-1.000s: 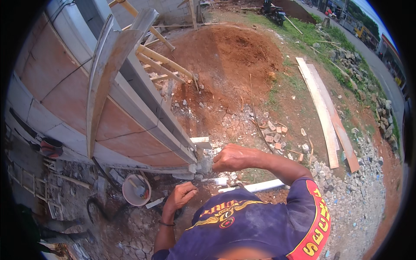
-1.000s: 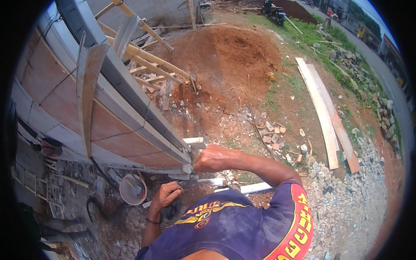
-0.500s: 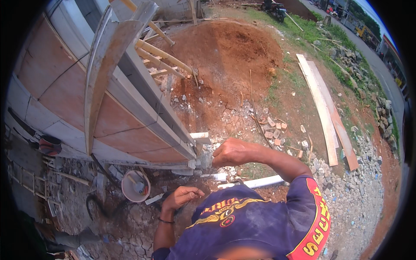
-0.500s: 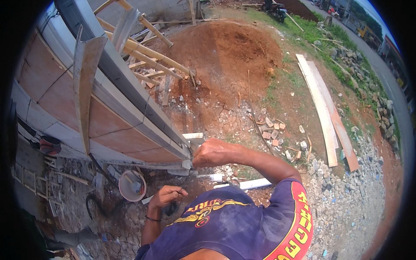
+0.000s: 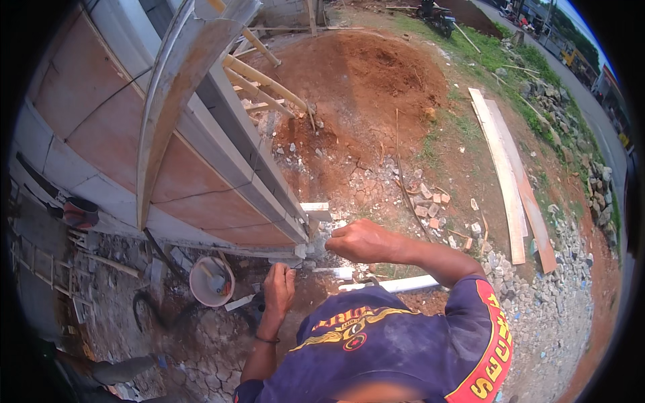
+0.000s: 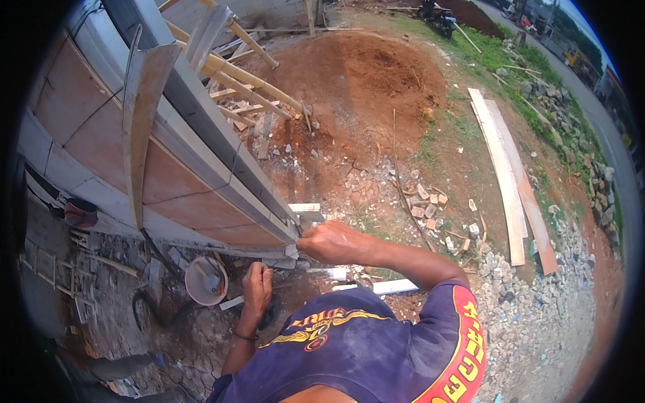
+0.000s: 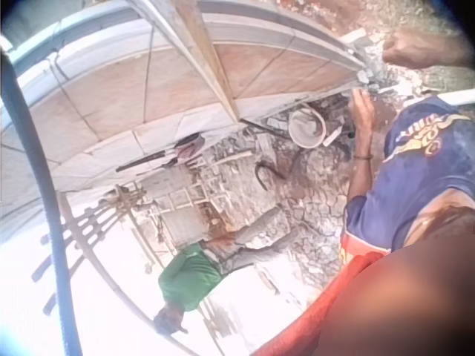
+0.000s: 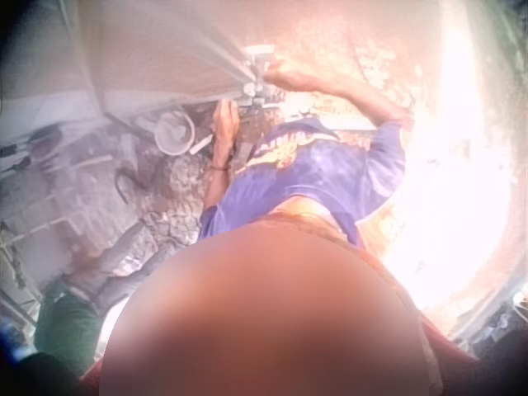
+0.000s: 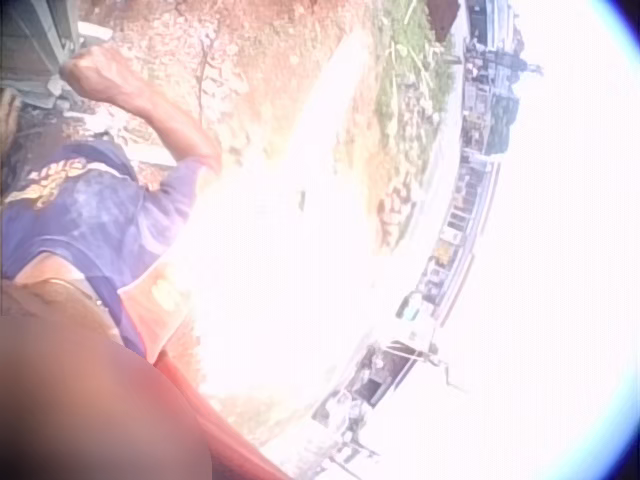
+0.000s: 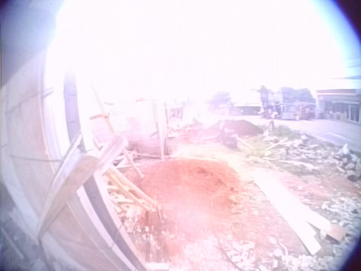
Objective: The person retrieves a long metal trim piece and a hammer from a pile of construction materials. They position the trim against a wooden structure and use the hammer to drive nails into it. The person then uses pliers to adjust or secure the trim.
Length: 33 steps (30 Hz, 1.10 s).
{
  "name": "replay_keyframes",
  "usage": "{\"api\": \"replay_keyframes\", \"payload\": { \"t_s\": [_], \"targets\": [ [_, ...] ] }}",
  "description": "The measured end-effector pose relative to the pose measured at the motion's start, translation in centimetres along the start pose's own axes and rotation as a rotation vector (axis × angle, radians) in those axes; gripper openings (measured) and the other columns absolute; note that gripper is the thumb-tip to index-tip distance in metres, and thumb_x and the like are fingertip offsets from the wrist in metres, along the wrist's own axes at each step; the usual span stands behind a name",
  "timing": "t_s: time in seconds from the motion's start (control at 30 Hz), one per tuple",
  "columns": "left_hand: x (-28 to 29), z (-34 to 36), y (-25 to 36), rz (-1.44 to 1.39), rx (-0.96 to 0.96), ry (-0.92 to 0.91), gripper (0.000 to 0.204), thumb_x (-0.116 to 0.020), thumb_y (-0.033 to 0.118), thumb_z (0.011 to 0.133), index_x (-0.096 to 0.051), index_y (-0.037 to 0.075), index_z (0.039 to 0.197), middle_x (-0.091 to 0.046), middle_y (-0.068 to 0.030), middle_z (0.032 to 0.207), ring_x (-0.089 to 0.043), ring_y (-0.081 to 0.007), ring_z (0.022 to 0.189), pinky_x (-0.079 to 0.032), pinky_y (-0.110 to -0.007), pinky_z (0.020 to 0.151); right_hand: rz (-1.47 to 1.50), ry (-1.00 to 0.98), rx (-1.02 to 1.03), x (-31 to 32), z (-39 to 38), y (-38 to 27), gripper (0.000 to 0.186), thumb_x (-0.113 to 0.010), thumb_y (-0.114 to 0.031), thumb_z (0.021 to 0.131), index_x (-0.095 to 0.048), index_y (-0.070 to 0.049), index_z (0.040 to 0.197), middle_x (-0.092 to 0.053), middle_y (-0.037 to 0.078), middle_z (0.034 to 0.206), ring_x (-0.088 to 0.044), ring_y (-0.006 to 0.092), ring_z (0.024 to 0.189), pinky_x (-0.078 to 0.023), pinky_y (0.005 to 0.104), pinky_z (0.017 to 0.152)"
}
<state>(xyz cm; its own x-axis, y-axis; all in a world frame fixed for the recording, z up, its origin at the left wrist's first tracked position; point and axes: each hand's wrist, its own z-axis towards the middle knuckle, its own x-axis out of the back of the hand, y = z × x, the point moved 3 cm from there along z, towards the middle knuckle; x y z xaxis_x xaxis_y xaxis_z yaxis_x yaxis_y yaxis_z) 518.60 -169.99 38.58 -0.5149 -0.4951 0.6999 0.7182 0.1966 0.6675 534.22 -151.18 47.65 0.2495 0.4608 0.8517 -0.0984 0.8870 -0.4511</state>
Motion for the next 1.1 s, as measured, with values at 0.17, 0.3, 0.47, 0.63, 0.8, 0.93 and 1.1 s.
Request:
{"api": "replay_keyframes", "payload": {
  "t_s": [0.17, 0.3, 0.47, 0.63, 0.8, 0.93, 1.1],
  "targets": [
    [0.3, 0.6, -0.4, 0.021, -0.024, 0.094, 0.019, -0.057, 0.015, 0.092, -0.049, -0.001, 0.088, -0.053, -0.0197, 0.082, -0.054, -0.0404, 0.076, -0.043, -0.045, 0.067, -0.077, 0.101, 0.001, -0.7, 0.0, -0.1, 0.007, -0.06, -0.008, 0.08, -0.059, -0.003, 0.083, -0.061, 0.013, 0.072, -0.066, 0.0313, 0.065, -0.052, 0.043, 0.053],
    [0.3, 0.6, -0.2, -0.042, 0.022, 0.047, 0.018, -0.056, 0.016, 0.093, -0.049, 0.0, 0.089, -0.054, -0.0184, 0.079, -0.054, -0.0391, 0.073, -0.044, -0.043, 0.065, -0.219, 0.137, -0.031, -0.7, -0.3, -0.1, 0.011, -0.061, -0.009, 0.079, -0.06, -0.005, 0.09, -0.06, 0.011, 0.073, -0.066, 0.0282, 0.063, -0.054, 0.0407, 0.052],
    [-0.6, 0.6, -0.5, -0.197, 0.169, -0.145, 0.017, -0.057, 0.016, 0.093, -0.051, 0.001, 0.092, -0.056, -0.0175, 0.078, -0.055, -0.0379, 0.071, -0.045, -0.04, 0.064, -0.341, 0.204, -0.003, -0.1, -0.5, -0.7, 0.015, -0.062, -0.009, 0.076, -0.061, -0.006, 0.091, -0.057, 0.008, 0.074, -0.065, 0.023, 0.062, -0.054, 0.0375, 0.049],
    [-1.0, 1.2, 1.4, -0.177, -0.104, -0.14, 0.015, -0.057, 0.014, 0.094, -0.052, 0.001, 0.09, -0.046, -0.0147, 0.07, -0.05, -0.0262, 0.064, -0.041, -0.035, 0.06, -0.48, 0.285, 0.159, 1.0, -0.5, -0.6, 0.015, -0.062, -0.011, 0.075, -0.062, -0.007, 0.09, -0.056, 0.005, 0.074, -0.062, 0.0193, 0.059, -0.051, 0.0352, 0.048],
    [0.0, 0.5, 5.0, -0.175, -0.333, -0.338, 0.011, -0.062, 0.005, 0.085, -0.053, 0.001, 0.085, -0.049, -0.0177, 0.072, -0.054, -0.0377, 0.068, -0.043, -0.041, 0.06, -0.514, 0.256, 0.091, 1.1, 0.2, 1.6, 0.012, -0.06, -0.012, 0.076, -0.063, -0.009, 0.087, -0.057, 0.005, 0.073, -0.062, 0.0212, 0.059, -0.05, 0.0361, 0.049],
    [2.9, 2.5, 4.8, -0.051, -0.356, -0.21, 0.01, -0.063, 0.003, 0.083, -0.053, 0.001, 0.083, -0.049, -0.0174, 0.072, -0.054, -0.0391, 0.067, -0.042, -0.042, 0.057, -0.296, -0.616, -0.143, -2.0, -0.4, 1.3, 0.019, -0.06, -0.02, 0.081, -0.067, -0.003, 0.08, -0.065, 0.014, 0.069, -0.067, 0.0326, 0.071, -0.052, 0.0428, 0.059],
    [2.1, 3.1, 4.9, -0.023, -0.373, -0.246, 0.01, -0.063, 0.004, 0.082, -0.053, 0.002, 0.083, -0.048, -0.0171, 0.071, -0.054, -0.0387, 0.066, -0.043, -0.042, 0.056, 0.308, -0.274, 0.198, 0.7, -0.2, -0.5, 0.023, -0.062, -0.027, 0.082, -0.067, -0.005, 0.084, -0.065, 0.014, 0.072, -0.064, 0.0358, 0.07, -0.047, 0.0459, 0.06]
  ]
}}
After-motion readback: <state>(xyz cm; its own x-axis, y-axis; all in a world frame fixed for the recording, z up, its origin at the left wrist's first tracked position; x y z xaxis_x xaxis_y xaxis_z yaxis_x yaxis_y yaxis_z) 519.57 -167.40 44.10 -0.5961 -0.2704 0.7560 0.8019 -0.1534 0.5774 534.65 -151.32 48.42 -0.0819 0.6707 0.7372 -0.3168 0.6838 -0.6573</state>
